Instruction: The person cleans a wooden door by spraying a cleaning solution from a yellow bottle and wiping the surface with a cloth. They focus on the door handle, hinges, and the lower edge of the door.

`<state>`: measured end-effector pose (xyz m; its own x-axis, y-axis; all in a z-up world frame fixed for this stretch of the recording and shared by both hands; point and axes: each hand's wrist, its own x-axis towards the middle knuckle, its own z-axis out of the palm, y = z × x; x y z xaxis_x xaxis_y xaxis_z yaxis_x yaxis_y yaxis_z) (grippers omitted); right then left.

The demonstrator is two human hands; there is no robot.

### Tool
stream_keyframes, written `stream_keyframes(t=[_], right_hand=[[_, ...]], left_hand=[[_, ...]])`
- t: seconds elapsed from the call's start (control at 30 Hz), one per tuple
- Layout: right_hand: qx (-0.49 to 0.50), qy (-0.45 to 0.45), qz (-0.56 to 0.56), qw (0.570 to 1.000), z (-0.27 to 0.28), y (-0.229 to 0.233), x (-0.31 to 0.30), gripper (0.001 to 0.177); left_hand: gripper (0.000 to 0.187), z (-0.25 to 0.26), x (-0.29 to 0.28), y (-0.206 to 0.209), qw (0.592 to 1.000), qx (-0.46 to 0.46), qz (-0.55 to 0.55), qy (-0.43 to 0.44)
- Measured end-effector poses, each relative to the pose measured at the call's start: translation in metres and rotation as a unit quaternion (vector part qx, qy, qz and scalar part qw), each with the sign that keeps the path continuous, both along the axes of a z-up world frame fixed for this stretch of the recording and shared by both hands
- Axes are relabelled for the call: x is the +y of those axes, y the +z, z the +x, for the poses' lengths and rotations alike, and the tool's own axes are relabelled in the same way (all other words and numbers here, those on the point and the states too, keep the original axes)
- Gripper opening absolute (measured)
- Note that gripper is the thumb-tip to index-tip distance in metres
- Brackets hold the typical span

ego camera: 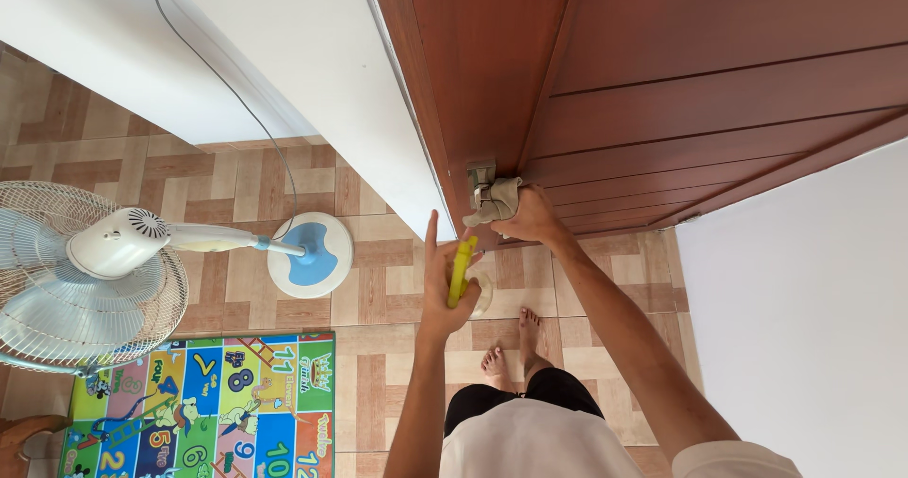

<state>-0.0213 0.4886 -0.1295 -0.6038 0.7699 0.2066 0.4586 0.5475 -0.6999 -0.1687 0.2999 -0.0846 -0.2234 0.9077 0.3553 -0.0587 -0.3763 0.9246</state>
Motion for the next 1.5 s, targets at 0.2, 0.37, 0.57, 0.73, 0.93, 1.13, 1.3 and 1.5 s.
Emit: stream_keyframes(t=[0.2,0.37,0.57,0.73,0.93,1.13,1.3,1.5], right_hand=[[0.007,-0.01,0.013,1.0,-0.003,-0.017,0.016,0.042],[0.021,-0.011,0.027,0.999,-0.005,-0.02,0.023,0.043],[-0.006,-0.037,0.041,0.998,-0.005,-0.036,0.03,0.048],[-0.013,-0.041,0.074,0.996,-0.006,-0.049,0.035,0.049],[0.009,-0.041,0.128,0.991,-0.007,-0.057,0.04,0.048],[0.006,-0.046,0.195,0.98,-0.01,-0.063,0.043,0.049],[0.015,-0.049,0.225,0.973,-0.008,-0.074,0.049,0.061],[-0.029,-0.066,0.228,0.971,-0.009,-0.099,0.06,0.075]], left_hand=[[0.055,-0.001,0.018,-0.009,0.999,0.045,-0.024,0.02],[0.056,0.0,0.034,-0.014,0.995,0.078,-0.047,0.035],[0.098,0.005,0.045,-0.017,0.986,0.113,-0.108,0.056],[0.108,0.009,0.051,-0.013,0.983,0.132,-0.109,0.07],[0.098,0.012,0.059,-0.009,0.986,0.117,-0.099,0.061],[0.091,0.015,0.064,0.0,0.985,0.114,-0.117,0.055],[0.061,0.013,0.067,0.0,0.983,0.16,-0.082,0.046],[0.056,0.015,0.074,-0.008,0.982,0.156,-0.103,0.032]])
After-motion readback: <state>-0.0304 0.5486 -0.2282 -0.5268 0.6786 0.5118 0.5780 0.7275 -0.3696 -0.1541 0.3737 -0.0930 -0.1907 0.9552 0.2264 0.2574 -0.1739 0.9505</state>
